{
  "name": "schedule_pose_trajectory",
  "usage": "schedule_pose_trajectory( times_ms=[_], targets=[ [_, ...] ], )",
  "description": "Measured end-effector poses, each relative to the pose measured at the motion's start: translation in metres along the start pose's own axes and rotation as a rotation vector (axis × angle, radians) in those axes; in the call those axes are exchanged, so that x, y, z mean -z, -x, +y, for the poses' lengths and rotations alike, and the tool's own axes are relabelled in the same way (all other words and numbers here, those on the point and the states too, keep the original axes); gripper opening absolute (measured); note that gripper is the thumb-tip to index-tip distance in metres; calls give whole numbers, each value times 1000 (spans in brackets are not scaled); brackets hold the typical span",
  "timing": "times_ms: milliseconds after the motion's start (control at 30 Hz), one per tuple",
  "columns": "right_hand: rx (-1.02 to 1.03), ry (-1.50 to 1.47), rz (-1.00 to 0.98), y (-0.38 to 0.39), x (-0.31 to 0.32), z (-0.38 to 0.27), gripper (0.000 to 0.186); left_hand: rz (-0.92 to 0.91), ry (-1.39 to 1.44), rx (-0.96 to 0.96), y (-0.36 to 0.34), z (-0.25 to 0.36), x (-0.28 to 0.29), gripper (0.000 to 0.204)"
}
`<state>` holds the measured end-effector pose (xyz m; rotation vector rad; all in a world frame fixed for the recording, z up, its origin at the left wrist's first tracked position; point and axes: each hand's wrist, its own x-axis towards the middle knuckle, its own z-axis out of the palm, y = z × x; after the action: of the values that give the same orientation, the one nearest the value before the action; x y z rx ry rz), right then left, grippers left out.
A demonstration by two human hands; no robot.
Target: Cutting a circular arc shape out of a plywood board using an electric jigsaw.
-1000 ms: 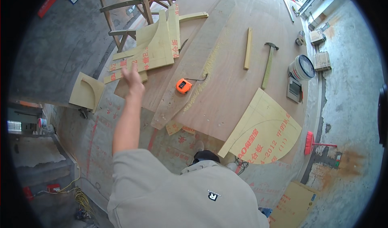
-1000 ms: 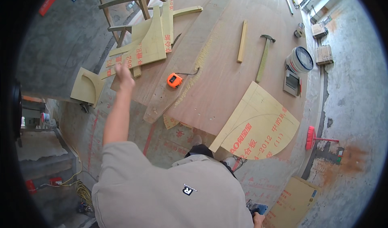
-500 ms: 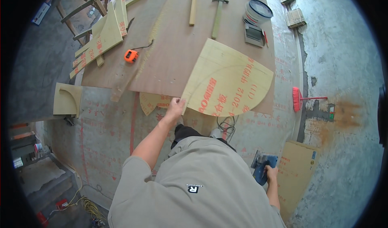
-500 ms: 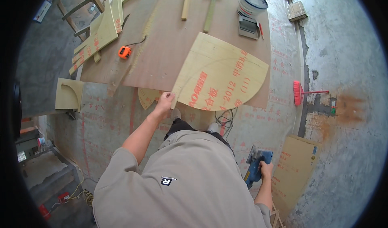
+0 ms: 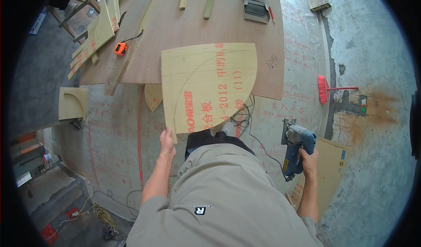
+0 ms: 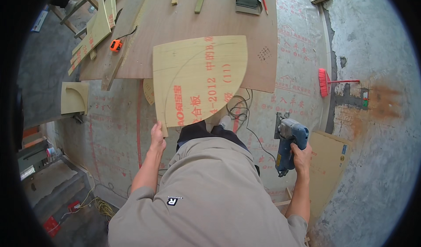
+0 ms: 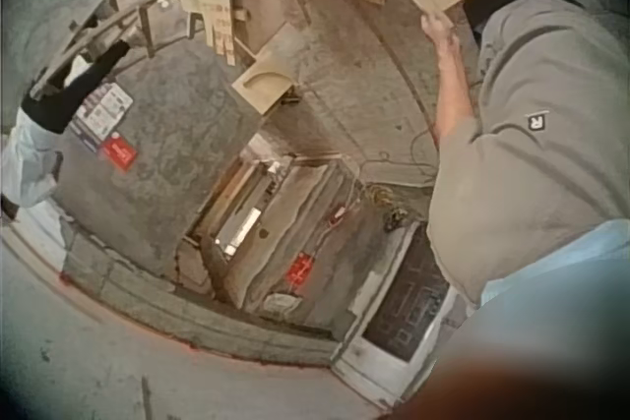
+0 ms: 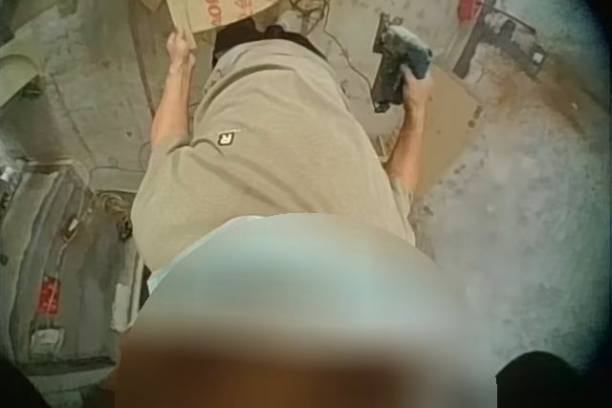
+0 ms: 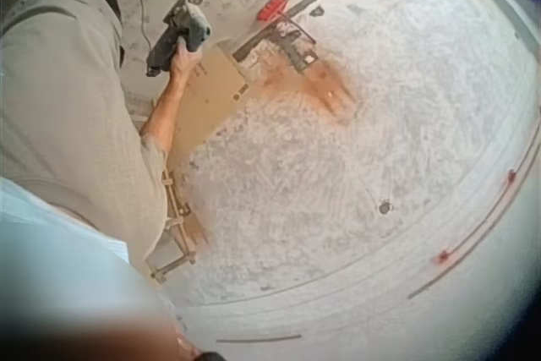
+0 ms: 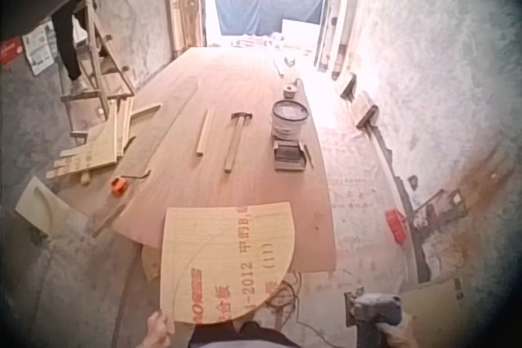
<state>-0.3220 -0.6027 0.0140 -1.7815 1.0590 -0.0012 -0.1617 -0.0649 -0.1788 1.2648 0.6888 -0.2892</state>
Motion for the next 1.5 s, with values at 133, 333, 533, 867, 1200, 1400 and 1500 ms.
schedule_pose_trajectory(
  times_ms=[133, 333, 533, 867, 1200, 1400, 1500],
  targets=[
    [68, 39, -90, 10, -4, -38, 12, 78, 125, 56, 8, -25, -20, 34],
    [141, 155, -204, 25, -14, -86, 17, -98, 187, 346, 34, -25, -141, 32],
    [184, 256, -343, 36, -40, -136, 22, -751, -814, 194, 11, -7, -172, 40],
    [103, 406, -462, 44, -87, -137, 27, 99, -1399, -1073, -198, 141, -197, 60],
    [103, 558, -585, 33, -137, -147, 32, 4, -1579, -679, -202, 158, -247, 83],
    [68, 566, -564, 35, -158, -149, 27, 0, -1575, -630, -183, 170, -247, 79],
    [89, 554, -588, 32, -159, -143, 32, 36, -1587, -640, -181, 171, -248, 78]
  ],
)
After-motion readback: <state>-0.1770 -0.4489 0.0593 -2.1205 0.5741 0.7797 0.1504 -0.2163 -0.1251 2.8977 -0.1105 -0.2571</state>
